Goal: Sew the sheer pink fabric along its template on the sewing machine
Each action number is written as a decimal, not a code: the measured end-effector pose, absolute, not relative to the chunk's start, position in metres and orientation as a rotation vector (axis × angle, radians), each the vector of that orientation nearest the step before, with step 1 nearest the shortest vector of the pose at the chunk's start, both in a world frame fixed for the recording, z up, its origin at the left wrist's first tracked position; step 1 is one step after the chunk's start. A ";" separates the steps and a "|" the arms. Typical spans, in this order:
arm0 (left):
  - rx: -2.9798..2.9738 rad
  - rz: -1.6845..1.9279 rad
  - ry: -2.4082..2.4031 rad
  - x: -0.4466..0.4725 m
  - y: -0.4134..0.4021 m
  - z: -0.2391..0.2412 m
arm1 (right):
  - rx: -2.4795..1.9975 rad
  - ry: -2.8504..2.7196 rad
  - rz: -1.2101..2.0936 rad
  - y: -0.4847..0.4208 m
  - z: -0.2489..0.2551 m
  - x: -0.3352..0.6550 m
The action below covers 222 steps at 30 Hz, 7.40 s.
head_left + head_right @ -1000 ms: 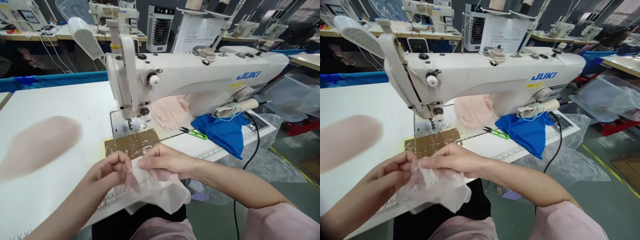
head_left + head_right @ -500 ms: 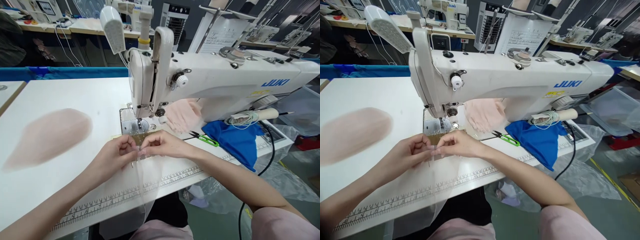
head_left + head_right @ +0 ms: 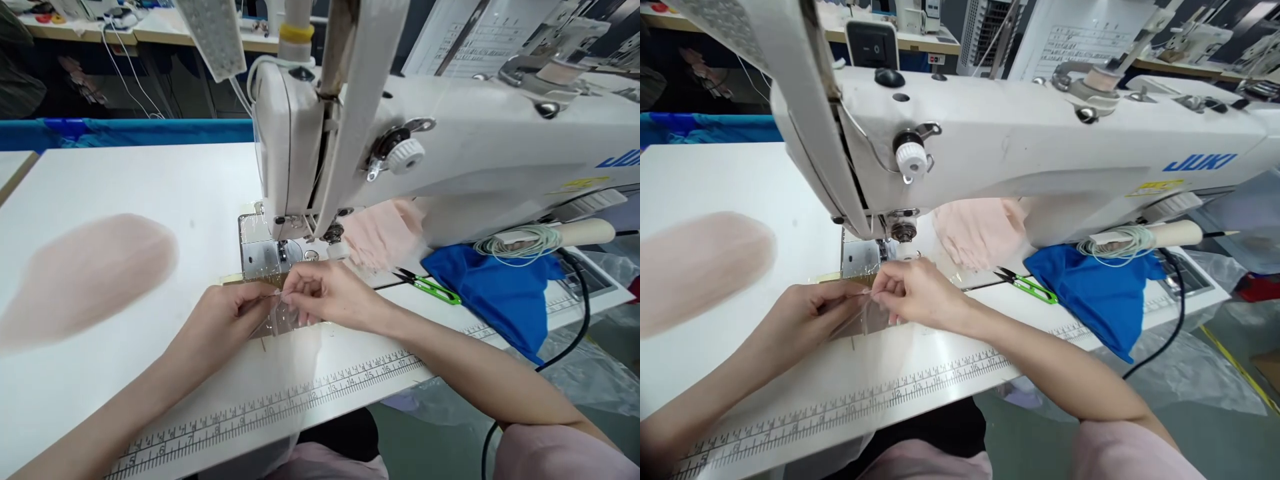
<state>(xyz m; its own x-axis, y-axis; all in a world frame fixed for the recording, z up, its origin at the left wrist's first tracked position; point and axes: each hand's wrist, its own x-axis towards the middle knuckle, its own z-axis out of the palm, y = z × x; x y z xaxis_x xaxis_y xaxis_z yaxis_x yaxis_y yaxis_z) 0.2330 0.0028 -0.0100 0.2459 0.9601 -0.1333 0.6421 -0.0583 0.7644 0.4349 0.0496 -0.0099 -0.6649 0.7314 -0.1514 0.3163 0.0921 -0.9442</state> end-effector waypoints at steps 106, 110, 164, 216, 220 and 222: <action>2.939 0.486 1.656 0.254 0.006 -0.037 | -1.215 -2.701 -0.296 0.058 -0.029 0.445; 2.939 0.538 1.634 0.252 0.006 -0.039 | -1.225 -2.708 -0.306 0.057 -0.030 0.445; 2.355 0.146 1.483 0.244 0.038 0.013 | -1.027 -2.399 0.175 0.053 -0.007 0.462; 3.210 0.412 1.258 0.225 0.034 -0.032 | -0.736 -2.513 -0.279 0.071 -0.038 0.450; 3.206 0.449 1.324 0.229 0.031 -0.030 | -0.720 -2.479 -0.354 0.070 -0.040 0.449; 3.181 0.478 1.323 0.231 0.025 -0.029 | -0.668 -2.467 -0.354 0.066 -0.040 0.449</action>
<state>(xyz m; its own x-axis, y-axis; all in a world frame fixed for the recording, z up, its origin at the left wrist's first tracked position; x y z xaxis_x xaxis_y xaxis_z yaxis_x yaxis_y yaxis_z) 0.2315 0.0250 -0.0292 0.6821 0.6310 0.3696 0.7215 -0.6629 -0.2001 0.4494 0.0660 -0.0398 -0.7226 0.3838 0.5750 0.5301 0.8415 0.1045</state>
